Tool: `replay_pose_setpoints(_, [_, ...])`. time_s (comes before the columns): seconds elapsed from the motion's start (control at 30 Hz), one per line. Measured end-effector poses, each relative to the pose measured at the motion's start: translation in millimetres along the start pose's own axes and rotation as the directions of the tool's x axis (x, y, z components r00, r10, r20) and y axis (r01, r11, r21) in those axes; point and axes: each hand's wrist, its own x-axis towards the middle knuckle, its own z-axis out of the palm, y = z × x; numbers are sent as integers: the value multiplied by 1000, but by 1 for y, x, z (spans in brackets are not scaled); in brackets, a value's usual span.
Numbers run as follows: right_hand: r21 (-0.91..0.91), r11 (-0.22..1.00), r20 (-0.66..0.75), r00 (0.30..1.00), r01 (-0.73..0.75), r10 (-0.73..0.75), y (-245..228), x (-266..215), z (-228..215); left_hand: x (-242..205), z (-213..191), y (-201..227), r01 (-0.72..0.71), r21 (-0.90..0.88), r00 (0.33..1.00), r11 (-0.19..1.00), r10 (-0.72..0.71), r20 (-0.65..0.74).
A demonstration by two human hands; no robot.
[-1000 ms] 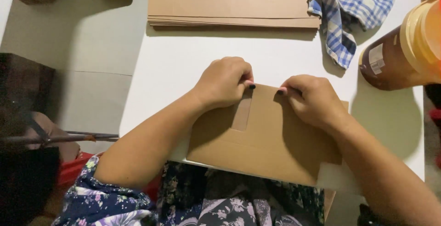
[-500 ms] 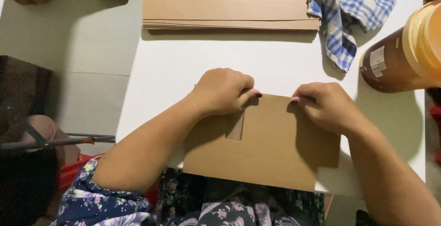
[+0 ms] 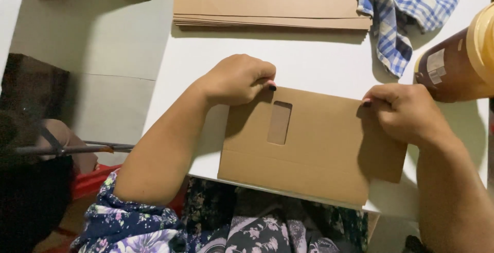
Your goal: The person folds a flat cardboard piece into a pouch shape, then applies glue along one edge using a brush and joins it to another cardboard piece to form a sealed pouch.
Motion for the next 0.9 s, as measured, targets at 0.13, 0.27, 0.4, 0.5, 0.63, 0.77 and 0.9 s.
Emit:
replay_pose_setpoints(0.13, [65, 998, 30, 1000, 1, -3, -4, 2, -11, -2, -15, 12, 75, -107, 997, 991, -77, -13])
replay_pose_setpoints(0.27, [182, 983, 37, 999, 1, -7, 6, 2, -12, -10, -15, 6, 16, -233, 990, 972, -48, -130])
replay_pose_setpoints(0.4, [196, 980, 51, 997, 47, -58, -3, 1, -12, -15, -26, 28, 117, -143, 993, 983, -119, -10])
replay_pose_setpoints(0.5, [367, 930, 67, 997, 13, -41, -12, 0, -10, -13, -20, 47, 130, 137, 948, 982, -163, 272])
replay_pose_setpoints(0.63, [788, 606, -84, 994, 109, -69, -1, 1, -6, -13, -12, 19, -8, -157, 963, 988, 50, 266])
replay_pose_setpoints(0.77, [978, 181, -106, 994, 102, 12, -2, 5, -6, -20, -26, 10, 58, -575, 997, 816, -78, -10])
replay_pose_setpoints(0.9, [953, 274, -153, 986, 131, 62, -8, 7, 6, -12, -9, 4, -124, -465, 981, 877, 38, -190])
